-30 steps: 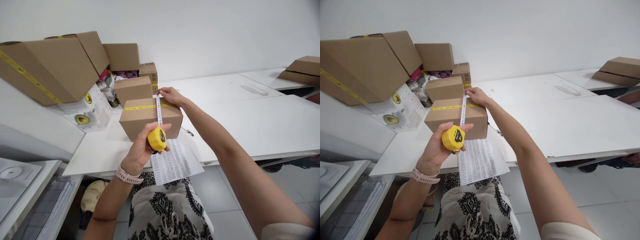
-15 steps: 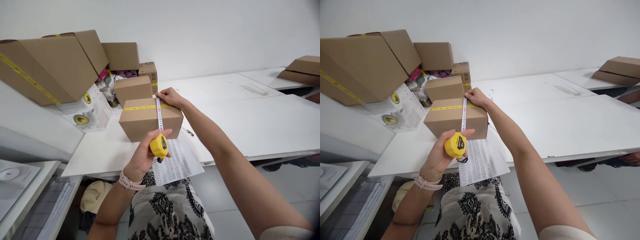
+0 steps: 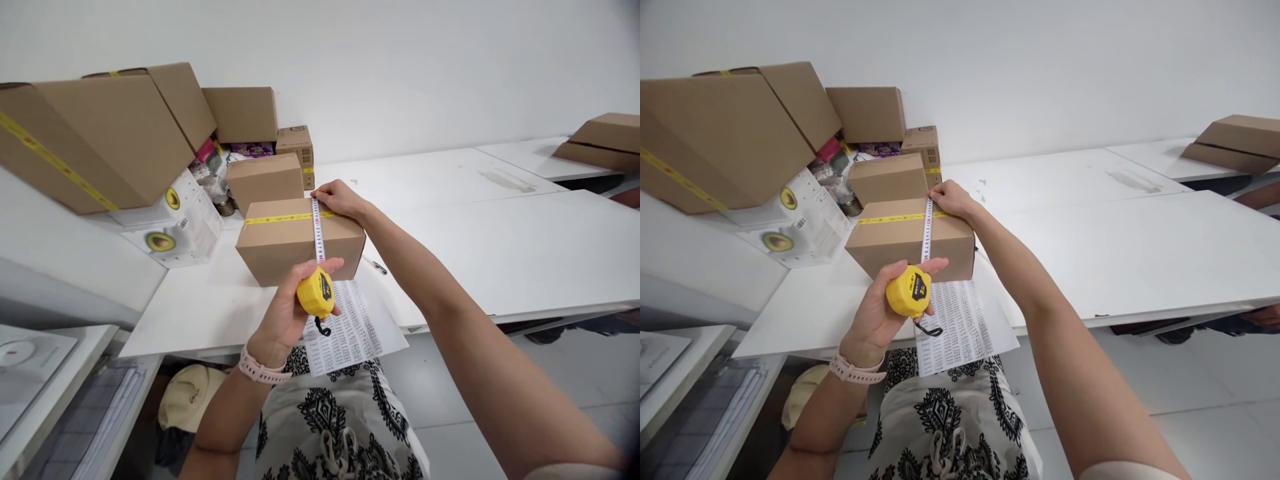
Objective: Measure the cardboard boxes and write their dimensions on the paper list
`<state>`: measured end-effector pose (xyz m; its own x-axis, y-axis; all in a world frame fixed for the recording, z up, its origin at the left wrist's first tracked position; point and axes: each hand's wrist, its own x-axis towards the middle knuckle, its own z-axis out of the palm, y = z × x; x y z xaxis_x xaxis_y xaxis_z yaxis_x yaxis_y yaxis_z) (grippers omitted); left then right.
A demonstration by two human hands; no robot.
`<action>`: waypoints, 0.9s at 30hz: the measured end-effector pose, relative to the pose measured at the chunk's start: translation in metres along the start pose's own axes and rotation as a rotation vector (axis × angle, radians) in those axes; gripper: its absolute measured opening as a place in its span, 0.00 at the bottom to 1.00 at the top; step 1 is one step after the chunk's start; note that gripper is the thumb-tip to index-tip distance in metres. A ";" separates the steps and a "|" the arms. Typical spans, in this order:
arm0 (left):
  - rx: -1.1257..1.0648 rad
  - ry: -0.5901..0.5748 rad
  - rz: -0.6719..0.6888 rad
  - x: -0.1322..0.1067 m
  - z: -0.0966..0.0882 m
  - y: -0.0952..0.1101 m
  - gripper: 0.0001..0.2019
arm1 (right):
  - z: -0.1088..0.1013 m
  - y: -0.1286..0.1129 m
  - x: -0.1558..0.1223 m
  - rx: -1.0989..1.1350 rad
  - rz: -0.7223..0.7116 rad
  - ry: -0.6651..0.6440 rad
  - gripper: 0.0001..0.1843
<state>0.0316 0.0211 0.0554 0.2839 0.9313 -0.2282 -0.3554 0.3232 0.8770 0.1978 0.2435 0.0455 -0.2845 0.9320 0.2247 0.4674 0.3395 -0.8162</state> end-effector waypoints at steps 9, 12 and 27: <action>-0.007 -0.004 -0.027 0.000 0.001 0.002 0.24 | 0.000 -0.007 -0.003 0.017 0.061 0.000 0.15; -0.001 0.001 -0.027 0.000 0.001 0.002 0.25 | 0.000 -0.009 -0.003 0.003 0.055 0.005 0.15; 0.063 -0.051 0.011 0.003 -0.004 -0.004 0.23 | 0.000 -0.005 0.002 0.114 -0.041 0.042 0.08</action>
<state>0.0305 0.0233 0.0493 0.3263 0.9243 -0.1979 -0.3027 0.3005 0.9045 0.1950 0.2433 0.0497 -0.2648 0.9230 0.2792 0.3570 0.3627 -0.8608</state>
